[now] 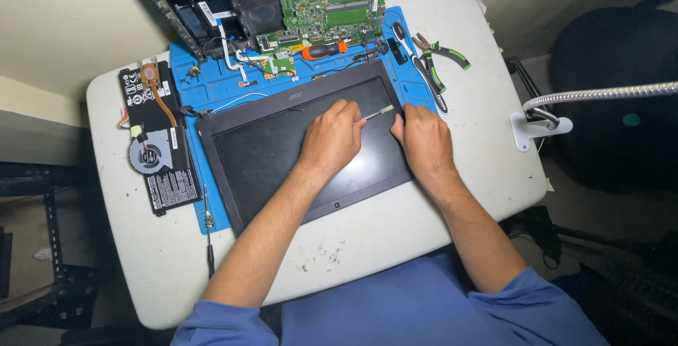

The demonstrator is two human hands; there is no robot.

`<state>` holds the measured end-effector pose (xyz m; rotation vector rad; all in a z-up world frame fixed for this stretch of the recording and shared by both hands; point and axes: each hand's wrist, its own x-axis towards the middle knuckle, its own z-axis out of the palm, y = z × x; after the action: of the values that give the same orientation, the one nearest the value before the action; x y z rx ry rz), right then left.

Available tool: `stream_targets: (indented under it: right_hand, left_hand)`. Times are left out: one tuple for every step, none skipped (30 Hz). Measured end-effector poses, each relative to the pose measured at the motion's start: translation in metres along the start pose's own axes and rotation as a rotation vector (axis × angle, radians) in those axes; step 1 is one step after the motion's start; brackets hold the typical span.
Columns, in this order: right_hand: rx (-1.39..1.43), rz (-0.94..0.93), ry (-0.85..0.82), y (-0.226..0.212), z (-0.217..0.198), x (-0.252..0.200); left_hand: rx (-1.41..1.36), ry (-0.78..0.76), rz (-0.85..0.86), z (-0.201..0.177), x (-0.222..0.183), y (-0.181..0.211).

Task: Using a thin prying tool to carefully separate the plastic bezel from a laptop screen assembly.

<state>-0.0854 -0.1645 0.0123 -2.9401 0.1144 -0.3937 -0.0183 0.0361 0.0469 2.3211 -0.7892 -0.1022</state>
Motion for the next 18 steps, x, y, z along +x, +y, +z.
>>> stream_targets:
  right_hand:
    - [0.0, -0.005, 0.005, 0.001, 0.002, -0.001]
    - [0.001, -0.009, 0.009, 0.001, 0.004, -0.002]
    - [0.002, -0.008, 0.01, 0.001, 0.004, -0.002]
    - [0.002, -0.011, 0.016, 0.002, 0.004, -0.002]
    - [0.003, -0.014, 0.022, 0.002, 0.004, -0.002]
    - [0.005, -0.014, 0.019, 0.002, 0.004, -0.004]
    - [0.002, -0.017, 0.027, 0.002, 0.004, -0.005]
    - [-0.002, -0.021, 0.041, 0.002, 0.003, -0.003]
    - [-0.001, -0.023, 0.042, 0.003, 0.006, -0.003]
    - [0.013, -0.022, 0.07, 0.003, 0.009, -0.003]
    - [0.028, -0.021, 0.099, 0.004, 0.012, -0.004]
    - [0.03, -0.023, 0.097, 0.006, 0.017, -0.005]
    - [-0.01, -0.029, 0.12, 0.008, 0.022, -0.006]
    - [-0.051, -0.033, 0.144, 0.01, 0.027, -0.007]
    - [-0.05, -0.033, 0.143, 0.009, 0.028, -0.005]
    - [-0.035, -0.036, 0.143, 0.009, 0.028, -0.005]
    - [-0.021, -0.04, 0.143, 0.01, 0.028, -0.005]
    - [-0.021, -0.042, 0.146, 0.01, 0.029, -0.004]
  left_hand:
    - [0.013, 0.014, -0.019, 0.0, -0.001, 0.004]
    - [0.027, 0.027, -0.038, -0.001, -0.003, 0.007]
    - [0.027, 0.027, -0.037, -0.001, -0.003, 0.005]
    - [0.046, 0.045, -0.013, 0.0, -0.003, 0.004]
    - [0.064, 0.064, 0.011, 0.002, -0.003, 0.002]
    - [0.064, 0.062, 0.007, 0.002, -0.004, 0.003]
    - [0.06, 0.061, 0.003, 0.002, -0.005, 0.004]
    - [0.058, 0.064, 0.002, 0.002, -0.005, 0.004]
    - [0.059, 0.066, 0.002, 0.001, -0.004, 0.005]
    - [0.059, 0.071, 0.008, 0.0, -0.005, 0.007]
    - [0.06, 0.076, 0.015, -0.001, -0.006, 0.008]
    - [0.06, 0.076, 0.012, 0.002, -0.006, 0.006]
    - [0.064, 0.083, 0.01, 0.006, -0.007, 0.005]
    - [0.069, 0.09, 0.012, 0.008, -0.007, 0.003]
    - [0.069, 0.089, 0.011, 0.008, -0.006, 0.001]
    - [0.062, 0.089, 0.015, 0.009, -0.005, 0.001]
    - [0.055, 0.088, 0.018, 0.01, -0.005, 0.001]
    - [0.056, 0.091, 0.019, 0.01, -0.005, 0.002]
